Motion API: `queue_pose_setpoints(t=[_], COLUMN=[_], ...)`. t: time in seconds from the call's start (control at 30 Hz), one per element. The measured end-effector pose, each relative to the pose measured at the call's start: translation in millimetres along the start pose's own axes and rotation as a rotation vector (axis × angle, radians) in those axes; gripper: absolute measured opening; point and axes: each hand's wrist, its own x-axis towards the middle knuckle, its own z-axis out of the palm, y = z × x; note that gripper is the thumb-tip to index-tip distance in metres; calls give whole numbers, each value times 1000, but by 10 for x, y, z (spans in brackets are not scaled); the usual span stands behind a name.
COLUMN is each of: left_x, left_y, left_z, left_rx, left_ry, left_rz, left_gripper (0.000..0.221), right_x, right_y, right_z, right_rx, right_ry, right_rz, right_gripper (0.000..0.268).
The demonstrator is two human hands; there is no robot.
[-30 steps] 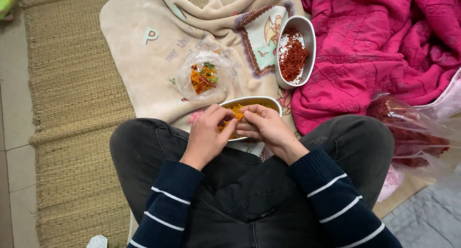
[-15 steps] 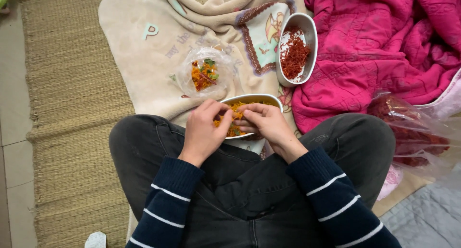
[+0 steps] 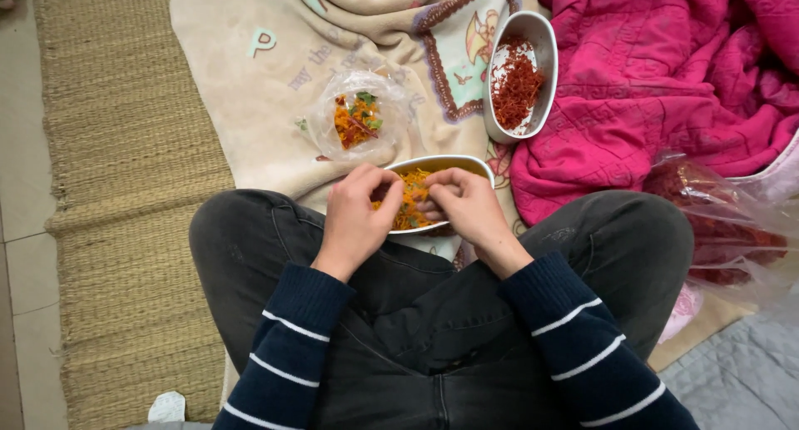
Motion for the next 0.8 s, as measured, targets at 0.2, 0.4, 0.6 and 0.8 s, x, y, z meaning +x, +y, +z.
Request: queue_pose_setpoints(t=[0.2,0.4,0.6,0.8], left_x=[-63,-52,-101,-472], left_y=[-178,-152,472,1739], left_z=[31,-18,-185,-627], left_rx=[234,323,-151,-1282], left_ry=[-178,-192,41,409], left_rz=[-96,-117,-148,-65], left_gripper=[21,17,22,43], right_x=[-16,-8,61,38], right_y=[-109,-160,-94,-143], right_z=[-35,-34,-110,-97], right_rx=[70,102,148,165], right_ry=[131,163,196,190], right_rz=[-22,-2,20,66], right_gripper=[33,30,30,27])
